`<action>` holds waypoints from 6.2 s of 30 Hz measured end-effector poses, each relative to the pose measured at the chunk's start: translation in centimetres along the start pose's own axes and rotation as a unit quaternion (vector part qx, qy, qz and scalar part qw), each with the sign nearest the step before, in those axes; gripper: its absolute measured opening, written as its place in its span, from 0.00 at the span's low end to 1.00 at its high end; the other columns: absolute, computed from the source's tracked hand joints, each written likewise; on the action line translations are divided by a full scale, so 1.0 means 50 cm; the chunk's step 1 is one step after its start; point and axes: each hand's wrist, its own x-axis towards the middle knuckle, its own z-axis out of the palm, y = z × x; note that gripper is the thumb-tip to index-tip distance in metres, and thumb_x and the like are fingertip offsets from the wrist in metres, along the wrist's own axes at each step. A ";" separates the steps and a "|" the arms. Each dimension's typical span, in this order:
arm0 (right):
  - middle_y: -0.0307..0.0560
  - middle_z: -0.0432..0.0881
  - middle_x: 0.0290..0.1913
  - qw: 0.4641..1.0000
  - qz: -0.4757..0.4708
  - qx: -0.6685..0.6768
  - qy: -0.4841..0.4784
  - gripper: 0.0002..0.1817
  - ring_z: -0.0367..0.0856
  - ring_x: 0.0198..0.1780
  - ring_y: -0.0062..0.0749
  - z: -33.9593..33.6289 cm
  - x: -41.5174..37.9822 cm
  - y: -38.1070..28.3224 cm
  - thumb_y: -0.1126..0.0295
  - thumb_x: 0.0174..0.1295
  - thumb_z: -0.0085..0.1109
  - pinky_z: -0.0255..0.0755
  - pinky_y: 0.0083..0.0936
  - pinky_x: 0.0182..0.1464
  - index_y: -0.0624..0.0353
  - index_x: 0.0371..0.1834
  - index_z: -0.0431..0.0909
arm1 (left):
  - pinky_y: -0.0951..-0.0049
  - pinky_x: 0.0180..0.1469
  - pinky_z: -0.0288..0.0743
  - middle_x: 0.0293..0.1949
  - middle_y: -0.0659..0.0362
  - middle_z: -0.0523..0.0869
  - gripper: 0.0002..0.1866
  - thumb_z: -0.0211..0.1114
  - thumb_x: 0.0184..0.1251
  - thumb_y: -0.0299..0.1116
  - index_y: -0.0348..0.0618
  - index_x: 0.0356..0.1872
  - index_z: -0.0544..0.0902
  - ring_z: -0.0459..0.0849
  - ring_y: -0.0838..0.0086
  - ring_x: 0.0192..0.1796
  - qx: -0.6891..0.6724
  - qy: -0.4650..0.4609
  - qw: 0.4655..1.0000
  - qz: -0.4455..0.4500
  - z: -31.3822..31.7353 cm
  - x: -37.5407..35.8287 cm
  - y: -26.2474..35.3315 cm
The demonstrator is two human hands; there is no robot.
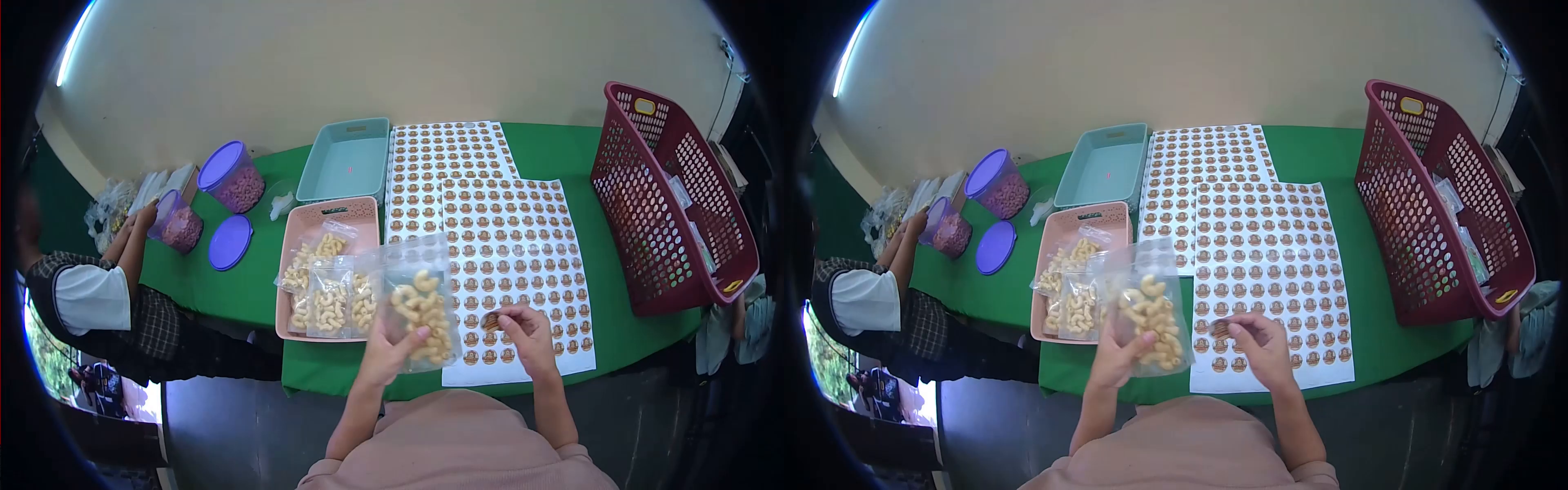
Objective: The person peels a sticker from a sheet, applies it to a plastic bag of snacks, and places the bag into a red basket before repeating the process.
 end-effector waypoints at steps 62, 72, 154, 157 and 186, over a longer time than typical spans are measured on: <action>0.37 0.79 0.30 0.886 -0.338 -0.319 -0.015 0.11 0.71 0.26 0.24 0.087 -0.023 -0.025 0.75 0.43 0.65 0.59 0.20 0.37 0.55 0.32 0.79 | 0.75 0.48 0.69 0.44 0.55 0.75 0.24 0.65 0.50 0.23 0.35 0.48 0.65 0.75 0.75 0.46 0.113 -0.024 0.987 0.109 0.047 -0.031 -0.052; 0.45 0.66 0.48 0.992 -0.103 -0.051 0.058 0.05 0.59 0.54 0.31 0.056 -0.030 -0.042 0.72 0.50 0.60 0.48 0.30 0.57 0.57 0.30 0.80 | 0.72 0.50 0.72 0.46 0.51 0.72 0.27 0.64 0.50 0.20 0.33 0.51 0.61 0.74 0.70 0.49 0.057 -0.032 0.997 0.045 0.038 -0.031 -0.053; 0.59 0.49 0.66 0.929 -0.216 -0.248 0.170 0.17 0.41 0.64 0.47 0.274 -0.382 0.046 0.57 0.57 0.46 0.30 0.38 0.63 0.48 0.45 0.78 | 0.74 0.47 0.72 0.46 0.53 0.74 0.27 0.65 0.50 0.25 0.34 0.51 0.64 0.76 0.73 0.47 0.053 -0.236 0.965 -0.101 -0.073 -0.267 0.011; 0.56 0.46 0.67 0.936 -0.181 -0.245 0.176 0.17 0.39 0.64 0.48 0.272 -0.479 0.061 0.53 0.59 0.42 0.27 0.40 0.63 0.42 0.42 0.80 | 0.73 0.47 0.74 0.44 0.53 0.76 0.28 0.64 0.48 0.22 0.33 0.52 0.64 0.78 0.71 0.43 0.080 -0.284 0.948 -0.123 -0.060 -0.333 -0.001; 0.52 0.54 0.64 0.793 -0.178 -0.271 0.516 0.21 0.45 0.62 0.42 0.250 -0.873 0.096 0.53 0.63 0.34 0.31 0.37 0.63 0.46 0.45 0.78 | 0.75 0.48 0.71 0.44 0.56 0.74 0.28 0.68 0.48 0.26 0.35 0.51 0.64 0.74 0.75 0.47 0.060 -0.638 0.738 -0.212 0.140 -0.600 -0.137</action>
